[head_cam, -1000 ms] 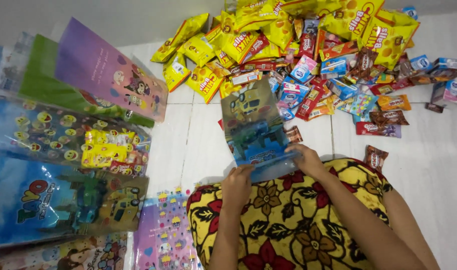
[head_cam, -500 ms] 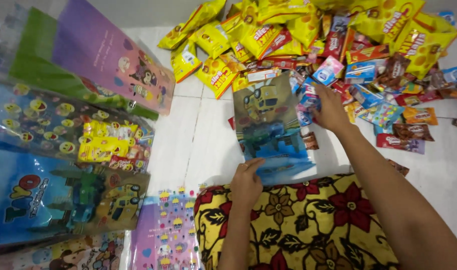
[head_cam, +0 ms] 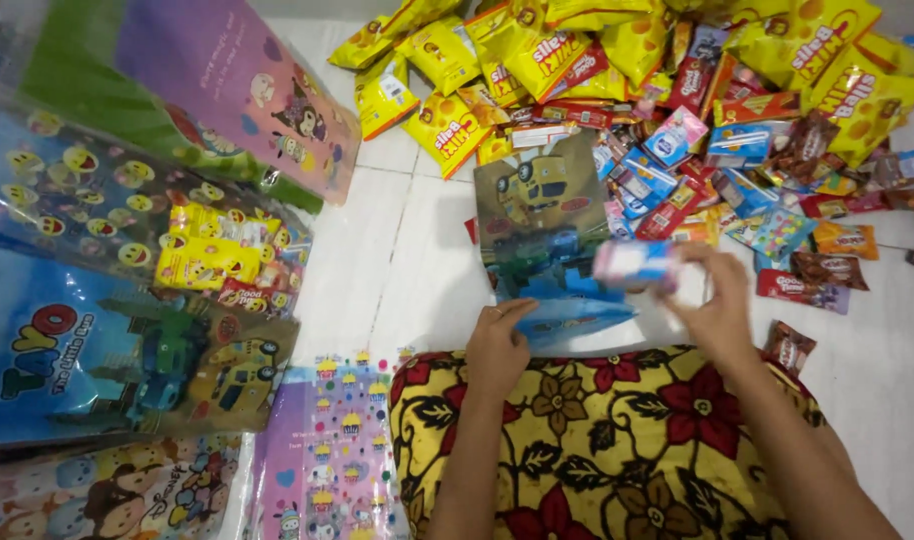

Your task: The person sorts and packs a variety of snacks and candies into gift bags by hand, picking up individual packets and placing them into a bag, then shaking and straightening the bag to settle the contents.

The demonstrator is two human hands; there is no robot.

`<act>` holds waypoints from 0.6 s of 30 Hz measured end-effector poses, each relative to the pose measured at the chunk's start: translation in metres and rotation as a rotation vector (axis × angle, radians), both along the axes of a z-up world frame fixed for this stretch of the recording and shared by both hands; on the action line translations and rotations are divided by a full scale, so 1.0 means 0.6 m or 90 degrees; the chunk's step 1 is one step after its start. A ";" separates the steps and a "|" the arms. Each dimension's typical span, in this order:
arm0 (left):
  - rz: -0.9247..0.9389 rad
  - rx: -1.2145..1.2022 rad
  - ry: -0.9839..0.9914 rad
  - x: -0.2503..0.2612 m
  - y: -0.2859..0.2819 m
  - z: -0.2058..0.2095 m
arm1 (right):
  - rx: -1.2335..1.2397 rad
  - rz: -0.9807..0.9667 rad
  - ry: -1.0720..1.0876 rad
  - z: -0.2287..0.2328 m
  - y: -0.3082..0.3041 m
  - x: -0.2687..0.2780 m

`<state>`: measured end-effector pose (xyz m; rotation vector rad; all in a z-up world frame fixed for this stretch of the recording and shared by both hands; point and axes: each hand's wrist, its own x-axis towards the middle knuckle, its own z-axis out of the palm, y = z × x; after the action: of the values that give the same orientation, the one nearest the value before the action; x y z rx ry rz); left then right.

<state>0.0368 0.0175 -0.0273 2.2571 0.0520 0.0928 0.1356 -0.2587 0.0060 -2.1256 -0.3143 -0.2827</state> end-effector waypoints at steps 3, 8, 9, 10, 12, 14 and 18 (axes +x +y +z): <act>0.010 -0.038 0.013 -0.010 0.000 0.043 | -0.082 0.116 -0.105 0.013 0.040 -0.036; 0.012 -0.103 0.022 -0.023 0.006 0.044 | -0.429 0.239 -0.122 -0.009 0.121 -0.056; 0.015 -0.102 0.019 -0.025 0.007 0.042 | -0.428 0.241 -0.126 -0.018 0.127 -0.055; 0.023 -0.124 0.013 -0.027 0.007 0.039 | -0.467 0.242 -0.124 -0.028 0.131 -0.053; 0.031 -0.146 0.006 -0.031 0.008 0.040 | -0.507 0.243 -0.125 -0.039 0.137 -0.052; 0.034 -0.180 -0.006 -0.033 0.008 0.049 | -0.642 0.186 -0.113 -0.040 0.140 -0.050; 0.063 -0.182 -0.016 -0.028 0.015 0.033 | -0.722 0.113 -0.129 -0.036 0.138 -0.054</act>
<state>0.0199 0.0263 -0.0075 1.9666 0.1540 0.1562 0.1034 -0.1758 -0.0153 -3.1454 -0.9457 -0.2348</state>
